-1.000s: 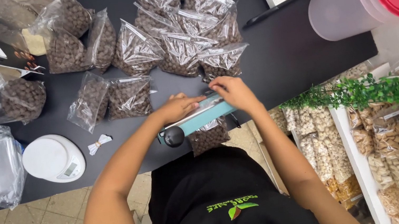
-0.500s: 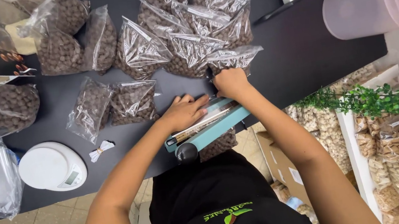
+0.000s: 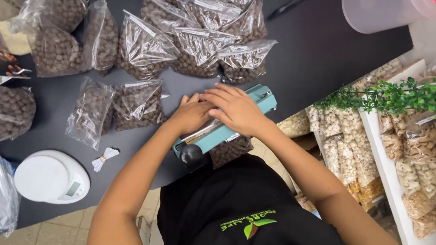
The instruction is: The person is using a manual impulse heat sealer to close plastic bags filled with small food items, likely coffee beans or snacks.
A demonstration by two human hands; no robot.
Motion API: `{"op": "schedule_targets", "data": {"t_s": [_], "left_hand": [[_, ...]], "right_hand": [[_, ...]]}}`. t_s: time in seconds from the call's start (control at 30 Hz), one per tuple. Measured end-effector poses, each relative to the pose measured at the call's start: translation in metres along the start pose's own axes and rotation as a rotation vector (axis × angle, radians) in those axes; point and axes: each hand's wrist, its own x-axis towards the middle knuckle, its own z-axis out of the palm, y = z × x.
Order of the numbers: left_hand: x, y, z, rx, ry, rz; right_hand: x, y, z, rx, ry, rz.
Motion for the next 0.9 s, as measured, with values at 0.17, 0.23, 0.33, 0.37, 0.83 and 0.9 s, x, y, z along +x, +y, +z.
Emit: {"op": "schedule_targets", "data": {"t_s": [0.17, 0.23, 0.33, 0.37, 0.83, 0.9], "left_hand": [[0.01, -0.014, 0.018, -0.019, 0.044, -0.002], [0.016, -0.023, 0.027, -0.022, 0.054, 0.0], [0.016, -0.023, 0.025, 0.03, 0.085, 0.035], [0.008, -0.013, 0.013, 0.017, 0.059, 0.034], [0.004, -0.008, 0.005, -0.059, 0.035, 0.011], [0.004, -0.009, 0.006, -0.049, 0.039, 0.007]], "right_hand": [[0.004, -0.003, 0.016, -0.099, -0.047, 0.066], [0.008, -0.005, 0.025, -0.141, -0.064, 0.095], [0.012, -0.008, 0.032, -0.207, -0.078, 0.159], [0.012, -0.01, 0.031, -0.225, -0.074, 0.184], [0.015, -0.003, 0.044, -0.268, -0.053, 0.249], [0.015, -0.004, 0.043, -0.271, -0.042, 0.255]]}}
